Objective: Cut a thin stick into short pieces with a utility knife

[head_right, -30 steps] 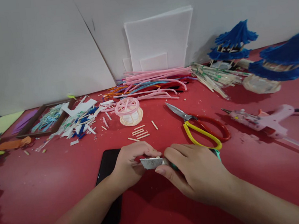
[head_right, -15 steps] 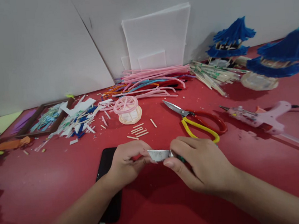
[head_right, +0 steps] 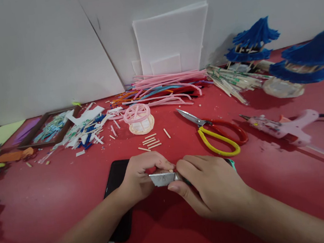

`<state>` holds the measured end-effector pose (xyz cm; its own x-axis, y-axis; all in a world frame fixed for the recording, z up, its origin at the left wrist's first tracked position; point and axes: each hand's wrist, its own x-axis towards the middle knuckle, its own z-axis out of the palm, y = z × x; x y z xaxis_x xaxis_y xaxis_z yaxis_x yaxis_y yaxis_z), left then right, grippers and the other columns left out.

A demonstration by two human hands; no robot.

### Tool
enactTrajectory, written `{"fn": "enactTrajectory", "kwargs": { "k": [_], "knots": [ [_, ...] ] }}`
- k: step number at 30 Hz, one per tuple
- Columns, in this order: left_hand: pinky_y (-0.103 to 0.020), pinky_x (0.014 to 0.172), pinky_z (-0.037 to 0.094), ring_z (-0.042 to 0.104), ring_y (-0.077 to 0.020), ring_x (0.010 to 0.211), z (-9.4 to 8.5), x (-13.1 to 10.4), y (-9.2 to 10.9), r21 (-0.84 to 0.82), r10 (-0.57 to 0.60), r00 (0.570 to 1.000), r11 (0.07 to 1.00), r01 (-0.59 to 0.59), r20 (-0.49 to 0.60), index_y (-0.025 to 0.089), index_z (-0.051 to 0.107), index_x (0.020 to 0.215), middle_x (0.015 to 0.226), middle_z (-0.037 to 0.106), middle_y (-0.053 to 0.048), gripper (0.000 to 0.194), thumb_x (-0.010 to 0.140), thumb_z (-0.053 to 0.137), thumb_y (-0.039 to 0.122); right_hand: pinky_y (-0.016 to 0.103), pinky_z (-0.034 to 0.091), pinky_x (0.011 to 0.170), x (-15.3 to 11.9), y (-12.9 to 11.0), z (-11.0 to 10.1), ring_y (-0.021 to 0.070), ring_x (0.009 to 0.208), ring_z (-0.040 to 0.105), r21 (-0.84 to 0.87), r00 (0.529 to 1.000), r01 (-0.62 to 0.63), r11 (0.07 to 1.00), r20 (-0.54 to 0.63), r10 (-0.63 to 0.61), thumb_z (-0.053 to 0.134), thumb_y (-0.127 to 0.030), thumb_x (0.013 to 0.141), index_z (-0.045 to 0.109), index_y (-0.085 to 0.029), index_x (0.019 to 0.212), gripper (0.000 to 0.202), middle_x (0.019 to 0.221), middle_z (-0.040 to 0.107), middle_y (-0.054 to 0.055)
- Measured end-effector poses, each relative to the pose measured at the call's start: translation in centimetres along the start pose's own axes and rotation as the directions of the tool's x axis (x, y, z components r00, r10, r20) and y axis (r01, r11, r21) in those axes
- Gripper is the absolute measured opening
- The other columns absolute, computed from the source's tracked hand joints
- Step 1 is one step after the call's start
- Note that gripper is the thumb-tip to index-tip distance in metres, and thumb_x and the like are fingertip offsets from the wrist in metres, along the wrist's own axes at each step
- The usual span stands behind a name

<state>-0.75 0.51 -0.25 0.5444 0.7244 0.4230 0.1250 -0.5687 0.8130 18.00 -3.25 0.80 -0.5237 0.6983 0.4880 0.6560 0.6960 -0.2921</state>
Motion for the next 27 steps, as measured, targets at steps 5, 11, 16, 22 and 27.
{"fn": "enactTrajectory", "kwargs": {
  "k": [5, 11, 16, 22, 27],
  "knots": [
    [-0.021, 0.064, 0.051, 0.067, -0.0132, 0.068, -0.10, -0.02, -0.10, -0.022, 0.011, 1.000, 1.000, -0.011, 0.007, 0.014, 0.069, 0.076, 0.075, 0.074, -0.008, 0.023, 0.089, 0.060, 0.030, 0.024, 0.029, 0.045, 0.04, -0.02, -0.04, 0.0107, 0.043, 0.043, 0.000, 1.000, 0.000, 1.000, -0.004, 0.000, 0.026, -0.037, 0.102, 0.047, -0.020, 0.069, 0.043, 0.055, 0.050, -0.002],
    [-0.022, 0.063, 0.051, 0.067, -0.0135, 0.067, -0.16, -0.01, 0.06, -0.018, -0.009, 1.000, 1.000, 0.009, 0.025, 0.014, 0.069, 0.076, 0.074, 0.073, -0.009, 0.028, 0.090, 0.059, 0.035, 0.024, 0.029, 0.046, 0.00, 0.13, -0.10, 0.0107, 0.044, 0.045, 0.022, 1.000, -0.005, 1.000, 0.030, 0.005, 0.030, -0.035, 0.101, 0.049, -0.020, 0.069, 0.040, 0.056, 0.052, -0.001],
    [-0.022, 0.062, 0.050, 0.065, -0.0137, 0.066, -0.16, -0.09, 0.10, -0.008, -0.008, 0.999, 1.000, 0.008, 0.038, 0.015, 0.070, 0.077, 0.073, 0.072, -0.008, 0.025, 0.091, 0.059, 0.033, 0.024, 0.027, 0.045, -0.06, 0.29, -0.18, 0.0107, 0.044, 0.044, 0.035, 0.998, -0.006, 0.999, 0.055, 0.004, 0.030, -0.036, 0.100, 0.049, -0.020, 0.069, 0.040, 0.056, 0.051, -0.001],
    [-0.021, 0.062, 0.049, 0.063, -0.0122, 0.065, -0.06, 0.02, 0.43, -0.081, 0.023, 0.999, 0.997, -0.018, 0.050, 0.014, 0.069, 0.075, 0.072, 0.072, -0.007, 0.027, 0.091, 0.058, 0.034, 0.025, 0.027, 0.045, -0.15, 0.38, -0.47, 0.0114, 0.044, 0.042, 0.022, 0.999, 0.042, 0.999, 0.026, -0.042, 0.024, -0.041, 0.102, 0.045, -0.021, 0.067, 0.045, 0.055, 0.048, -0.001],
    [-0.020, 0.060, 0.048, 0.063, -0.0114, 0.064, -0.14, 0.20, 0.83, -0.097, 0.014, 0.997, 0.995, -0.007, 0.078, 0.014, 0.067, 0.071, 0.071, 0.072, -0.007, 0.031, 0.092, 0.057, 0.034, 0.026, 0.028, 0.046, -0.28, 0.43, -0.61, 0.0117, 0.044, 0.042, 0.000, 0.998, 0.066, 0.998, 0.008, -0.066, 0.023, -0.041, 0.102, 0.043, -0.021, 0.068, 0.045, 0.055, 0.048, -0.001]
  ]
}}
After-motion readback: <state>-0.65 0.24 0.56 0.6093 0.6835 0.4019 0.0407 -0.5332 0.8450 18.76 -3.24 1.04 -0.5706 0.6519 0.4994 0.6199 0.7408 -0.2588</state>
